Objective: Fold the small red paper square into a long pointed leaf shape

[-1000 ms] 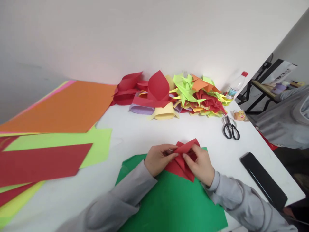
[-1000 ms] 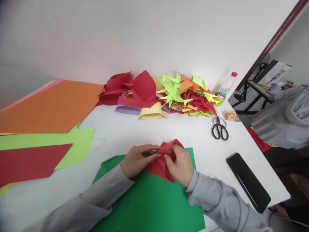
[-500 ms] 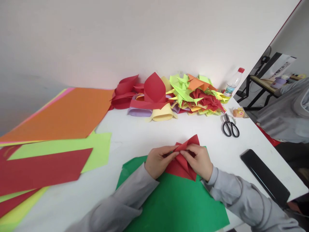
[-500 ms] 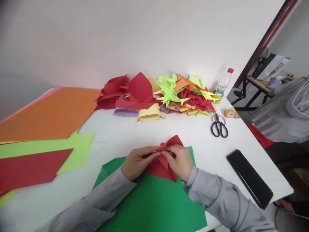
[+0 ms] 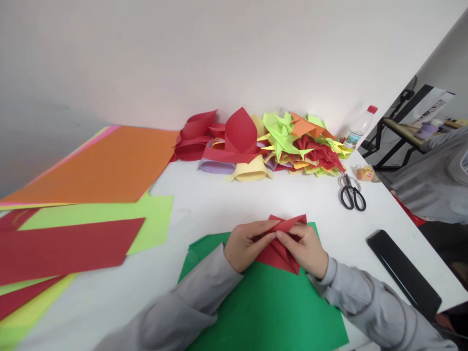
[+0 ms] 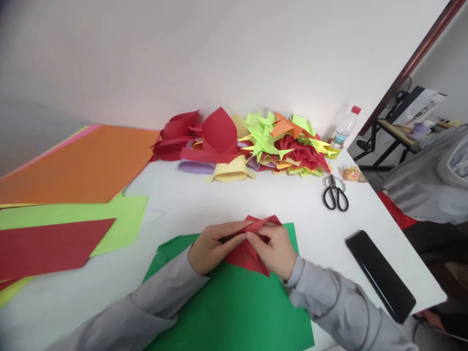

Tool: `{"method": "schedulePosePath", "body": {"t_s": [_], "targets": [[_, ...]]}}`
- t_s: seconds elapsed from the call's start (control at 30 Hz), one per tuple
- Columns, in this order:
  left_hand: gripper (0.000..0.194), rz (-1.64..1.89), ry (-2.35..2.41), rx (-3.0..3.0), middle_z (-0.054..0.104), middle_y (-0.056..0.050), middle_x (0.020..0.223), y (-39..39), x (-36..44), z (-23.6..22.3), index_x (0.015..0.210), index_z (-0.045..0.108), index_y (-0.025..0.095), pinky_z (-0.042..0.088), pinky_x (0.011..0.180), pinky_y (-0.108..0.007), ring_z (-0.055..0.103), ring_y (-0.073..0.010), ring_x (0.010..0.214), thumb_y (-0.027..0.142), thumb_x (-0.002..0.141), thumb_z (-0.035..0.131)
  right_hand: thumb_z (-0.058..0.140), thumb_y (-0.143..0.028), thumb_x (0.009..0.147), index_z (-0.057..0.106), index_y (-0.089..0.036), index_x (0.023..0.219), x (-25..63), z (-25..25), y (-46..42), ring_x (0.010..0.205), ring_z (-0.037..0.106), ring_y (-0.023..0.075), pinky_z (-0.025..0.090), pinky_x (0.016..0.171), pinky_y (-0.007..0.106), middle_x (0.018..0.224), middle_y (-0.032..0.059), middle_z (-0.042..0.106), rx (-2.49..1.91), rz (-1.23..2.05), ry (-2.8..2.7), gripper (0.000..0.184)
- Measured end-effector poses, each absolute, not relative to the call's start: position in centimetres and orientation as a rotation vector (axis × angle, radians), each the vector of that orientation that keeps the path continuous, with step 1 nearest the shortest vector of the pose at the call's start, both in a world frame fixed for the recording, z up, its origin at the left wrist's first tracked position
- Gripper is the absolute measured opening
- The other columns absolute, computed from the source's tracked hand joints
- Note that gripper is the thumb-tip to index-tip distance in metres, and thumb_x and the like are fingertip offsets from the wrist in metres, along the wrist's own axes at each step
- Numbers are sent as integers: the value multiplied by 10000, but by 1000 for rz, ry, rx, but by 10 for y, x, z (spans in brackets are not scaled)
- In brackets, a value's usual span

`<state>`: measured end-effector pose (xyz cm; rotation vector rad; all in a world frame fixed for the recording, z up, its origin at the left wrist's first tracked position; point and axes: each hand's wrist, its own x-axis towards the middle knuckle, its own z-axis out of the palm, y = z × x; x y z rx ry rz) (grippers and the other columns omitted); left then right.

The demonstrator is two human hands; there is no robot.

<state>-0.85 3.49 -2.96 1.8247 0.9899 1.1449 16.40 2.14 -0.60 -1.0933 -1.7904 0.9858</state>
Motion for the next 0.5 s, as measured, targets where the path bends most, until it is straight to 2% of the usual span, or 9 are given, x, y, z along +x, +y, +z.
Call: {"method": "schedulePosePath", "body": {"t_s": [0.07, 0.23, 0.5], "targets": [[242, 1150, 971, 1800, 730, -26, 1007, 36, -10, -31, 1016, 719, 210, 571, 835, -301, 701, -199, 897, 239, 808, 600, 548, -283, 871, 717, -202, 887, 164, -5, 20, 827, 661, 178, 508, 774, 296, 880, 30, 729, -1091, 974, -1800, 189], [218, 1165, 988, 1787, 739, -16, 968, 37, -10, -33, 988, 729, 219, 589, 776, -275, 713, -189, 839, 248, 797, 629, 540, -312, 878, 723, -199, 861, 164, -6, 17, 744, 653, 165, 510, 711, 286, 830, 29, 730, -1176, 915, -1742, 216], [207, 1243, 1003, 1901, 741, -11, 956, 35, -8, -33, 984, 729, 231, 593, 762, -255, 717, -178, 821, 237, 810, 617, 564, -278, 860, 738, -220, 848, 165, -4, 15, 745, 656, 166, 517, 721, 291, 826, 28, 732, -1152, 876, -1718, 184]]}}
